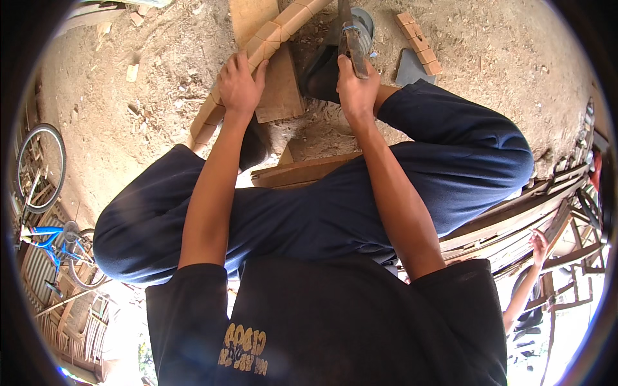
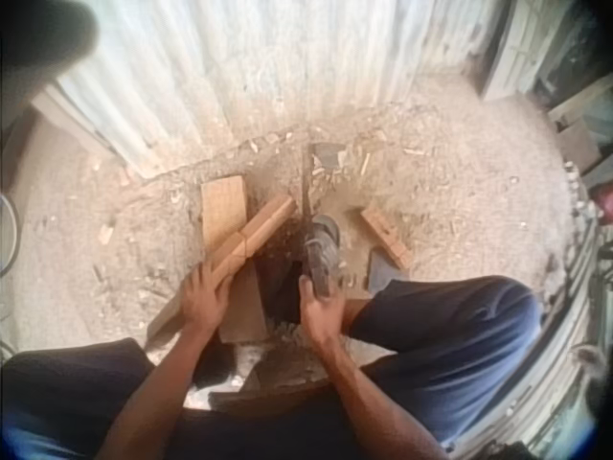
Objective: The person sits cross-legged on the ground and uses a hand saw to cut a wooden plank into smaller pieces. The person holds the wood with one hand and saws with the other, periodically adjusting the wood's position.
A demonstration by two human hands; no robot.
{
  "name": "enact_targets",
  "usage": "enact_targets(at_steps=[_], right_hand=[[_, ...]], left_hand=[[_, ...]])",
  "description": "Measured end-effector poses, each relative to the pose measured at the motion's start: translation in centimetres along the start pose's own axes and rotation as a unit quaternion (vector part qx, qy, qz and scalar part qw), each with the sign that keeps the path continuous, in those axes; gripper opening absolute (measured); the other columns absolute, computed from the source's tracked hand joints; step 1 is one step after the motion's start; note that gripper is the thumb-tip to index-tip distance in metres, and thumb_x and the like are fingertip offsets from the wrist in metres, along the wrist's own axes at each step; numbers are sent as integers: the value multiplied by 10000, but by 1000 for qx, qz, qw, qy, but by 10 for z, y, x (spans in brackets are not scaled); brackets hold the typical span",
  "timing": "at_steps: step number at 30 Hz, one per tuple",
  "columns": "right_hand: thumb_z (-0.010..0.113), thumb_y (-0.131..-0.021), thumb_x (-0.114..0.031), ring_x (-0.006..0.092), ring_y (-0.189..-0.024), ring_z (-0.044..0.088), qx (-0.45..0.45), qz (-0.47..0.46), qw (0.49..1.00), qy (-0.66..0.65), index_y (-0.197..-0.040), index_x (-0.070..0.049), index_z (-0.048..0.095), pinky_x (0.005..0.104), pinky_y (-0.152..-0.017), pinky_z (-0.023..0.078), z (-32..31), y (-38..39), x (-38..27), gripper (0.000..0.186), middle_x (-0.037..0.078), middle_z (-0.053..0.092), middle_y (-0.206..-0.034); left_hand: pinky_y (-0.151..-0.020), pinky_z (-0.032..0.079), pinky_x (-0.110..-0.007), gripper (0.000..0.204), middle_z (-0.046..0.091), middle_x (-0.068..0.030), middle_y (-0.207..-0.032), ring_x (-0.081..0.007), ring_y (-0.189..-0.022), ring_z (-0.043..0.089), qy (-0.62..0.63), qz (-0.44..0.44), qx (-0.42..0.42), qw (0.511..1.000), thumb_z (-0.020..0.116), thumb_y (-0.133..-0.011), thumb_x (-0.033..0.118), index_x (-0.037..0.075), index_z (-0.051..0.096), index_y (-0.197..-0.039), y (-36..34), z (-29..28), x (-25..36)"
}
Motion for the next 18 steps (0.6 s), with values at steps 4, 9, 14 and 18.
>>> enact_targets(at_steps=[4, 9, 14, 18], right_hand=[[637, -892, -174, 79, -635, 463, -9, 6, 1000, 19, -734, 13, 568, 302, -586, 403, -1, -1, 4, 254, -12, 514, -642], [635, -885, -179, 83, -629, 465, -5, 12, 1000, 11, -729, 10, 573, 313, -589, 408, -1, -5, 7, 252, -9, 511, -633], [636, -894, -179, 86, -572, 463, -16, -1, 999, 34, -744, -2, 569, 301, -540, 401, -1, -6, 5, 241, -7, 506, -607], [635, -896, -177, 84, -571, 461, -11, 1, 1000, 23, -742, -2, 566, 300, -536, 397, -1, -7, 8, 243, -9, 504, -604]], left_hand=[[-822, 492, -491, 612, 616, -185, -1103, -384, -961, 626, 7, -32, -85, 996, 700, -871, 484, 90, 498, -1293, 1, 3, 3], [-827, 487, -488, 696, 622, -203, -1079, -390, -946, 622, 12, -10, -62, 998, 724, -845, 495, 103, 437, -1345, 4, 10, 0], [-843, 484, -495, 707, 634, -206, -1050, -387, -967, 624, 53, -15, -76, 996, 716, -853, 492, 93, 430, -1362, 1, 14, -3], [-842, 489, -497, 727, 627, -215, -1079, -397, -990, 620, 37, -10, -94, 995, 690, -869, 506, 68, 429, -1387, -2, 13, -1]])
Point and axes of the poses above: each hand's wrist, its own y-axis away from the middle knuckle, its own z-axis out of the palm, x = y × z, the point moved 6 cm from there along -y, towards the middle knuckle
